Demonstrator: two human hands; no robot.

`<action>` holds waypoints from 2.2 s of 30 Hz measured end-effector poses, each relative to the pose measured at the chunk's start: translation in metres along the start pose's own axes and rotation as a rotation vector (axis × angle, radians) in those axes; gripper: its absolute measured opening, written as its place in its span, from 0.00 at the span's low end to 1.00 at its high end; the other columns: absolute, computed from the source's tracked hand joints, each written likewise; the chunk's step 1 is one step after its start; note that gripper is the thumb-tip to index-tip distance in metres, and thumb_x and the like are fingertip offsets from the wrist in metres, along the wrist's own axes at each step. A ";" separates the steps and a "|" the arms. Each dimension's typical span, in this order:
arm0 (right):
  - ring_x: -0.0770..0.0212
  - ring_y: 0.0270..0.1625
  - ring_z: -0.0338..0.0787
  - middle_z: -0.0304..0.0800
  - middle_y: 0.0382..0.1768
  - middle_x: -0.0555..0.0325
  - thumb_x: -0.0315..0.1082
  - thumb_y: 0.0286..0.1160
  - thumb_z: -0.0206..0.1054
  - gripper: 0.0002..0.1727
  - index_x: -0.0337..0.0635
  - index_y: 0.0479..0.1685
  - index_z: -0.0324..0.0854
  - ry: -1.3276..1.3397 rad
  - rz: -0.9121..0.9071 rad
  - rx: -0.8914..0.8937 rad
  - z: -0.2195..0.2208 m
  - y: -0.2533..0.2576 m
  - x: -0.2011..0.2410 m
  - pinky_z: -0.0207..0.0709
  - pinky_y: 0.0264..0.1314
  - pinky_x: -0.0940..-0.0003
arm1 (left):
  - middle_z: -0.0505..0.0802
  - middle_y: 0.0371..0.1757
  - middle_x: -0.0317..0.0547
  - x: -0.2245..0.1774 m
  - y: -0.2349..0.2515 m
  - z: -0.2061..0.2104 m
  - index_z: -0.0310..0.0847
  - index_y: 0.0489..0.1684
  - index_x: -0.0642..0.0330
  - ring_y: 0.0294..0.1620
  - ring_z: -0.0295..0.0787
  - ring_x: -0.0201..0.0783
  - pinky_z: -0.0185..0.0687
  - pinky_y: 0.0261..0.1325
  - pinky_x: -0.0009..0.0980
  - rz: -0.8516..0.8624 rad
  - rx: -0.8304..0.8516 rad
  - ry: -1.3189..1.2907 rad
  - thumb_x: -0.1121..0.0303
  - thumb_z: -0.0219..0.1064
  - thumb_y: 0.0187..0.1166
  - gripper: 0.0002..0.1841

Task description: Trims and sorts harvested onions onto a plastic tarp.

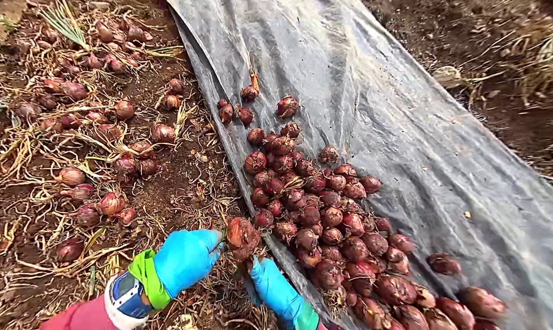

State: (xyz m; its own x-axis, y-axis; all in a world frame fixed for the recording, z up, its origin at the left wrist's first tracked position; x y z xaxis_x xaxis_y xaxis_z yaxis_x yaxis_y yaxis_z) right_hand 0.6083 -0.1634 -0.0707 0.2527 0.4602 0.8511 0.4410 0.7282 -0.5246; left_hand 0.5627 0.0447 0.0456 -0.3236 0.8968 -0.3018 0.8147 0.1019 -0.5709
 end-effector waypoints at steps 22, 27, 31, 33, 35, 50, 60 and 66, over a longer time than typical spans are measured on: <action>0.55 0.14 0.84 0.82 0.14 0.51 0.69 0.85 0.15 0.52 0.35 0.40 0.79 0.425 0.253 -0.096 0.096 0.064 -0.022 0.85 0.17 0.57 | 0.85 0.71 0.69 0.338 0.050 0.002 0.83 0.66 0.66 0.68 0.86 0.66 0.84 0.65 0.65 -1.011 -0.205 -0.214 0.44 0.87 0.54 0.43; 0.53 0.14 0.84 0.81 0.15 0.50 0.73 0.82 0.19 0.52 0.35 0.37 0.77 0.564 0.260 0.011 0.138 0.100 -0.006 0.85 0.16 0.57 | 0.83 0.70 0.55 0.243 0.025 0.011 0.83 0.68 0.47 0.70 0.83 0.54 0.87 0.65 0.53 -0.436 -0.417 -0.289 0.49 0.96 0.32 0.50; 0.59 0.13 0.83 0.83 0.16 0.57 0.86 0.62 0.49 0.49 0.43 0.34 0.81 0.482 -0.038 0.110 0.125 0.107 0.030 0.83 0.15 0.61 | 0.83 0.79 0.47 0.149 -0.011 0.033 0.77 0.80 0.49 0.77 0.81 0.45 0.78 0.78 0.48 -0.091 -0.048 -0.568 0.55 0.82 0.68 0.36; 0.60 0.13 0.82 0.82 0.15 0.58 0.87 0.64 0.45 0.49 0.44 0.30 0.81 0.356 -0.099 0.098 0.108 0.103 0.041 0.81 0.14 0.61 | 0.91 0.68 0.44 0.145 -0.020 0.032 0.86 0.68 0.51 0.68 0.88 0.40 0.82 0.73 0.46 -0.051 -0.019 -0.571 0.59 0.76 0.75 0.22; 0.61 0.13 0.82 0.82 0.16 0.58 0.88 0.64 0.39 0.52 0.43 0.31 0.82 0.270 -0.100 0.065 0.091 0.094 0.046 0.81 0.15 0.62 | 0.95 0.47 0.45 0.141 -0.024 0.025 0.90 0.52 0.54 0.50 0.93 0.43 0.89 0.55 0.49 0.054 -0.084 -0.410 0.60 0.73 0.78 0.11; 0.63 0.07 0.75 0.74 0.10 0.60 0.68 0.88 0.28 0.40 0.48 0.40 0.79 0.695 -0.199 -0.196 -0.045 -0.030 0.029 0.76 0.09 0.66 | 0.95 0.35 0.37 -0.016 0.021 -0.007 0.94 0.42 0.48 0.39 0.92 0.36 0.87 0.45 0.46 0.353 -0.277 -0.292 0.46 0.68 0.79 0.17; 0.63 0.08 0.71 0.65 0.07 0.64 0.62 0.89 0.16 0.38 0.48 0.33 0.68 0.602 -0.418 -0.743 -0.160 -0.012 0.100 0.74 0.13 0.63 | 0.98 0.53 0.38 0.166 0.013 0.026 0.93 0.58 0.40 0.58 0.95 0.39 0.87 0.67 0.56 -0.378 -0.495 -0.609 0.49 0.78 0.75 0.17; 0.60 0.09 0.77 0.76 0.11 0.57 0.69 0.87 0.22 0.44 0.46 0.38 0.78 0.482 0.031 -0.420 -0.032 0.057 0.040 0.77 0.11 0.60 | 0.89 0.66 0.66 0.345 0.045 0.097 0.76 0.77 0.62 0.66 0.88 0.66 0.82 0.67 0.69 -0.819 -0.218 -0.285 0.61 0.84 0.64 0.38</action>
State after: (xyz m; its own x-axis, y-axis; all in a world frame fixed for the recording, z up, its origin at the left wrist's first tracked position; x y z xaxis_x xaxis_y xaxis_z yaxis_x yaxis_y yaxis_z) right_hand 0.6709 -0.1195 -0.0665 0.5865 0.1269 0.8000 0.7024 0.4120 -0.5803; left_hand 0.4405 0.3169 -0.1586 -0.9276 0.3689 -0.0584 0.3398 0.7688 -0.5418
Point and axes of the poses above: each hand's wrist, its own y-axis towards the middle knuckle, its own z-axis out of the palm, x = y × z, the point moved 4 cm from there along y, towards the middle knuckle
